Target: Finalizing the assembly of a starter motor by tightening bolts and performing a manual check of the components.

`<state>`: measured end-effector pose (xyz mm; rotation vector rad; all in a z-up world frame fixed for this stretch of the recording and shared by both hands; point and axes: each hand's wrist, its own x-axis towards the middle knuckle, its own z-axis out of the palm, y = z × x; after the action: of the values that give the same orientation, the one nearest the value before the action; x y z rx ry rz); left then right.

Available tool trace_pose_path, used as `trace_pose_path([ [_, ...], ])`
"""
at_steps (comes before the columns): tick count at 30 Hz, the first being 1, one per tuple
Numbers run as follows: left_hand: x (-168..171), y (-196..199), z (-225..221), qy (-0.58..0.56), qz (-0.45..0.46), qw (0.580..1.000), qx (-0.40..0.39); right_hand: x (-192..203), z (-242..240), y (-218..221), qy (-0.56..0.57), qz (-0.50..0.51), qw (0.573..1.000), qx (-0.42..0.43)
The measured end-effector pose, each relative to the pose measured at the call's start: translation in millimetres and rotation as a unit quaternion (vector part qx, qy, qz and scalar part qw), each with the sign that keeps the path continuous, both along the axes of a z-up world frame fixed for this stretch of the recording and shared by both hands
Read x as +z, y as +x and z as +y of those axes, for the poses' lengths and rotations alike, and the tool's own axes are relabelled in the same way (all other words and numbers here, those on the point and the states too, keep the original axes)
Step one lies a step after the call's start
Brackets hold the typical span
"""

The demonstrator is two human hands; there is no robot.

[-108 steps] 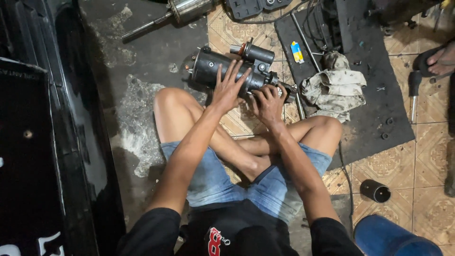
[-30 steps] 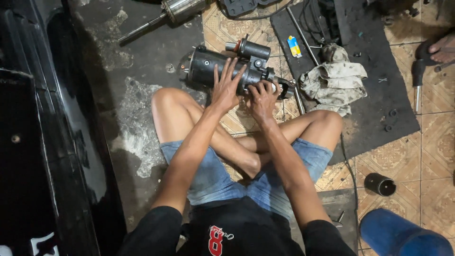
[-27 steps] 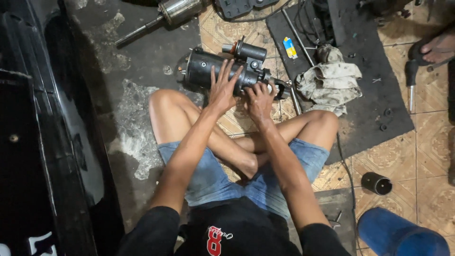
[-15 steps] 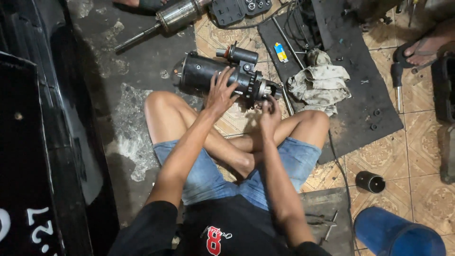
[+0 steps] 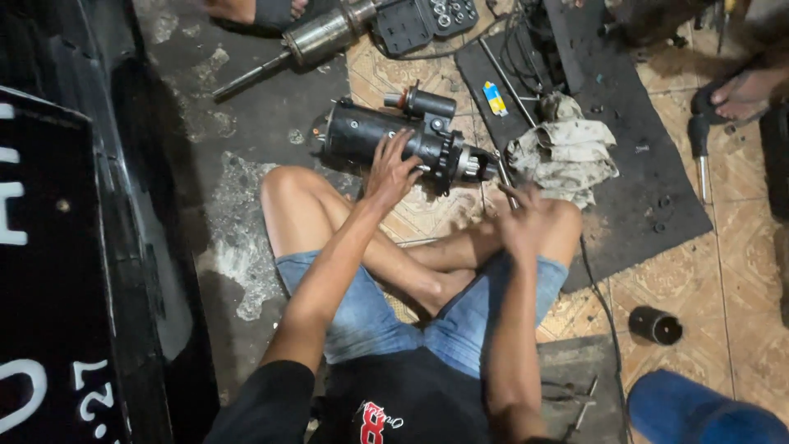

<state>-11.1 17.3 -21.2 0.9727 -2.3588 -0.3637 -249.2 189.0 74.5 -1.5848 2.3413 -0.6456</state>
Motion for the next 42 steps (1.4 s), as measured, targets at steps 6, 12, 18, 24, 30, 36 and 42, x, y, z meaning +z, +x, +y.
trace_pose_path([
  [6,-4.0,-5.2,2.2,0.012,0.012,1.000,0.011,-68.5,-19.6,7.2,-0.026,-0.288,0.944,-0.157],
  [12,2.9,-7.0,6.4,0.017,0.007,1.000,0.006,-135.9,-55.9,63.8,0.108,-0.542,0.803,-0.223],
  [18,0.4,-7.9,3.2,0.025,-0.001,1.000,-0.005,-180.9,-87.2,116.2,0.047,-0.698,0.606,-0.378],
  [24,-3.5,-8.7,2.5,0.005,-0.021,1.000,-0.020,-194.0,-96.8,130.9,-0.008,-0.736,0.515,-0.439],
  [30,1.8,-12.0,2.3,-0.004,-0.014,1.000,-0.027,-171.7,-117.0,142.9,-0.071,-0.684,0.532,-0.494],
  [36,-7.7,-12.9,0.6,-0.002,-0.005,0.999,-0.049,-154.5,-124.4,150.4,-0.129,-0.622,0.536,-0.556],
  [42,-15.4,-11.4,-3.4,-0.002,-0.038,0.998,-0.050,-163.6,-124.7,150.4,-0.106,-0.594,0.556,-0.572],
])
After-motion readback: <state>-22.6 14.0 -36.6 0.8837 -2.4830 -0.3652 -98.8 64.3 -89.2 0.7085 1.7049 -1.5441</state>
